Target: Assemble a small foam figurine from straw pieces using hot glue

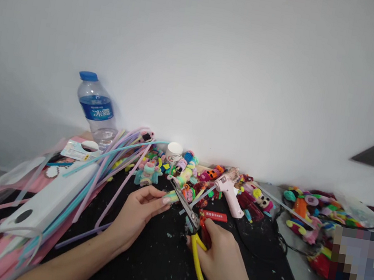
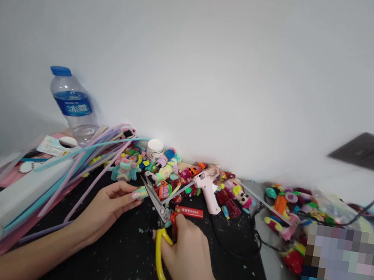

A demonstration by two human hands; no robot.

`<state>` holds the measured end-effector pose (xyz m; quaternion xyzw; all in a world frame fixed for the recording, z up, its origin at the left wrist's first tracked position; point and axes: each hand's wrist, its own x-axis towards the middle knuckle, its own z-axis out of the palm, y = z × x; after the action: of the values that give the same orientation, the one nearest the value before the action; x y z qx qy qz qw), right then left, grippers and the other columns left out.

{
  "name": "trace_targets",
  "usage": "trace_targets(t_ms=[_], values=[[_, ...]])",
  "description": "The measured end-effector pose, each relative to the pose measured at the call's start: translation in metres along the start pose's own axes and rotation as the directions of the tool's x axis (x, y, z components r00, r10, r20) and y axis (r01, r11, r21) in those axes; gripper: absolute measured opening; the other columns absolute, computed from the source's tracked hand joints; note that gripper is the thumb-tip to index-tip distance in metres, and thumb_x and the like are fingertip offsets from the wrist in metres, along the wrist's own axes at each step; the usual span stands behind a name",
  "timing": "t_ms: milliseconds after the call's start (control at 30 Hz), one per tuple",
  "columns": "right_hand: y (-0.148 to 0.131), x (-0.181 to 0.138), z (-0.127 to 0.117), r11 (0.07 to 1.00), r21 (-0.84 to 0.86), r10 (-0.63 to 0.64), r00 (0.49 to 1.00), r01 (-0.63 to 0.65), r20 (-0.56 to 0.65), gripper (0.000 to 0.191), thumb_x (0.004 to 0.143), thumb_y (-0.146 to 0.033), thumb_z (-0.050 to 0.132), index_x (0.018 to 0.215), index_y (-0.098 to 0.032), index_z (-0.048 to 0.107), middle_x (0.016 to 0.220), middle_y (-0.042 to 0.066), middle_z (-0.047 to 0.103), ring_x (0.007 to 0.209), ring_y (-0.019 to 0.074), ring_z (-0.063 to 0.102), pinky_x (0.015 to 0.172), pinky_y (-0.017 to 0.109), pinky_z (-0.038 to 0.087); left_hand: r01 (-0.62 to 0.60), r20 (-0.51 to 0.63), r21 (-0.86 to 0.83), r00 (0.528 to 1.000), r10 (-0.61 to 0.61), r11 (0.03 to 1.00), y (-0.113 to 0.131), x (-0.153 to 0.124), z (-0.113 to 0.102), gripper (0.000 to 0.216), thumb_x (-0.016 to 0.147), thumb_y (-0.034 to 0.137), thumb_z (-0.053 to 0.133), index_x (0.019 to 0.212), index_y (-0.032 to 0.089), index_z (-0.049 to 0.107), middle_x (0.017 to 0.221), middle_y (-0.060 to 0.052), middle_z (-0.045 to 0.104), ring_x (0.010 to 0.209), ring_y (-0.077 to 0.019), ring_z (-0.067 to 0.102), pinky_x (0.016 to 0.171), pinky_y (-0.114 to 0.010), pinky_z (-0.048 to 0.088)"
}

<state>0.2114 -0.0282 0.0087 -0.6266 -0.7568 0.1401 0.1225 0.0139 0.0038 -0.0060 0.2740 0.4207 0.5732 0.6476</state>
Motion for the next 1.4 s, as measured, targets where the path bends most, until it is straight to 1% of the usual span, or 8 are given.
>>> trace_targets(t_ms=[167, 267, 367, 467, 533, 700, 900, 1400], values=[[0.0006, 0.001, 0.0013, 0.999, 0.035, 0.003, 1.0, -0.004, 0.028, 0.024, 0.079, -0.037, 0.053, 0.065, -0.021, 0.042, 0.06, -0.001, 0.053, 0.051, 0.0131, 0.047, 0.049, 0.023, 0.026, -0.003, 0.001, 0.001, 1.0, 0.003, 1.0, -0.0007, 0.002, -0.0006, 0.017, 0.061, 0.021, 0.08, 0.07, 0.014, 0.068, 0.074, 0.0, 0.068, 0.073, -0.0113, 0.063, 0.074, -0.023, 0.054], [0.0013, 0.0022, 0.0, 0.997, 0.064, 0.03, 0.999, -0.032, 0.031, 0.023, 0.08, -0.036, 0.05, 0.066, -0.022, 0.039, 0.061, -0.001, 0.053, 0.053, 0.0138, 0.047, 0.051, 0.023, 0.028, -0.003, 0.02, -0.017, 1.0, 0.003, 1.0, -0.0006, 0.0024, -0.0011, 0.017, 0.062, 0.02, 0.079, 0.073, 0.014, 0.068, 0.076, 0.0, 0.068, 0.076, -0.0119, 0.063, 0.076, -0.024, 0.054], [0.0009, 0.0032, -0.0024, 0.993, 0.105, 0.06, 0.998, -0.061, 0.009, 0.017, 0.077, -0.033, 0.051, 0.074, -0.023, 0.038, 0.069, 0.0, 0.054, 0.059, 0.0157, 0.05, 0.054, 0.023, 0.032, 0.007, 0.048, -0.054, 0.999, -0.004, 0.999, 0.0002, 0.0019, -0.0015, 0.017, 0.065, 0.019, 0.078, 0.078, 0.015, 0.067, 0.081, -0.001, 0.068, 0.079, -0.0119, 0.063, 0.077, -0.024, 0.054], [-0.0013, 0.0031, -0.0038, 0.989, 0.116, 0.097, 0.995, -0.095, -0.009, 0.023, 0.072, -0.032, 0.054, 0.084, -0.022, 0.037, 0.08, 0.002, 0.055, 0.064, 0.0178, 0.054, 0.055, 0.025, 0.036, 0.03, 0.066, -0.074, 0.997, -0.025, 0.997, 0.0014, 0.0014, -0.0017, 0.016, 0.069, 0.019, 0.076, 0.081, 0.016, 0.066, 0.077, 0.0, 0.066, 0.072, -0.0102, 0.064, 0.071, -0.022, 0.054], [-0.0027, 0.0024, -0.0034, 0.991, 0.099, 0.093, 0.996, -0.092, -0.006, 0.026, 0.071, -0.031, 0.055, 0.087, -0.022, 0.037, 0.083, 0.003, 0.055, 0.066, 0.0187, 0.054, 0.056, 0.025, 0.037, 0.044, 0.069, -0.096, 0.997, -0.038, 0.994, 0.002, 0.0016, -0.0017, 0.016, 0.07, 0.02, 0.075, 0.083, 0.017, 0.065, 0.073, 0.001, 0.065, 0.068, -0.0092, 0.063, 0.068, -0.02, 0.054], [-0.003, 0.0001, -0.0017, 0.997, 0.062, 0.052, 0.999, -0.051, -0.007, 0.02, 0.072, -0.03, 0.055, 0.08, -0.022, 0.038, 0.077, 0.001, 0.054, 0.066, 0.0187, 0.053, 0.058, 0.026, 0.036, 0.096, 0.066, -0.168, 0.994, -0.086, 0.981, 0.0021, 0.0026, -0.0011, 0.02, 0.067, 0.018, 0.077, 0.084, 0.017, 0.066, 0.073, 0.001, 0.065, 0.068, -0.0091, 0.064, 0.069, -0.02, 0.055], [-0.0033, -0.0019, -0.0011, 0.998, 0.053, 0.036, 0.999, -0.035, -0.007, 0.016, 0.075, -0.031, 0.054, 0.077, -0.022, 0.041, 0.075, 0.0, 0.054, 0.066, 0.0182, 0.052, 0.057, 0.026, 0.033, 0.148, 0.1, -0.176, 0.986, -0.132, 0.973, 0.0012, -0.0004, 0.0002, 0.02, 0.065, 0.013, 0.078, 0.079, 0.015, 0.065, 0.075, -0.001, 0.068, 0.072, -0.011, 0.066, 0.072, -0.021, 0.056], [-0.001, -0.0003, -0.0025, 0.993, 0.105, 0.048, 0.998, -0.051, 0.031, 0.017, 0.074, -0.03, 0.055, 0.073, -0.022, 0.04, 0.072, 0.0, 0.054, 0.063, 0.016, 0.048, 0.056, 0.025, 0.027, 0.173, 0.159, -0.174, 0.977, -0.145, 0.97, 0.0014, -0.0009, -0.0014, 0.017, 0.069, 0.007, 0.074, 0.076, 0.015, 0.061, 0.076, -0.002, 0.069, 0.076, -0.0111, 0.068, 0.076, -0.022, 0.056]])
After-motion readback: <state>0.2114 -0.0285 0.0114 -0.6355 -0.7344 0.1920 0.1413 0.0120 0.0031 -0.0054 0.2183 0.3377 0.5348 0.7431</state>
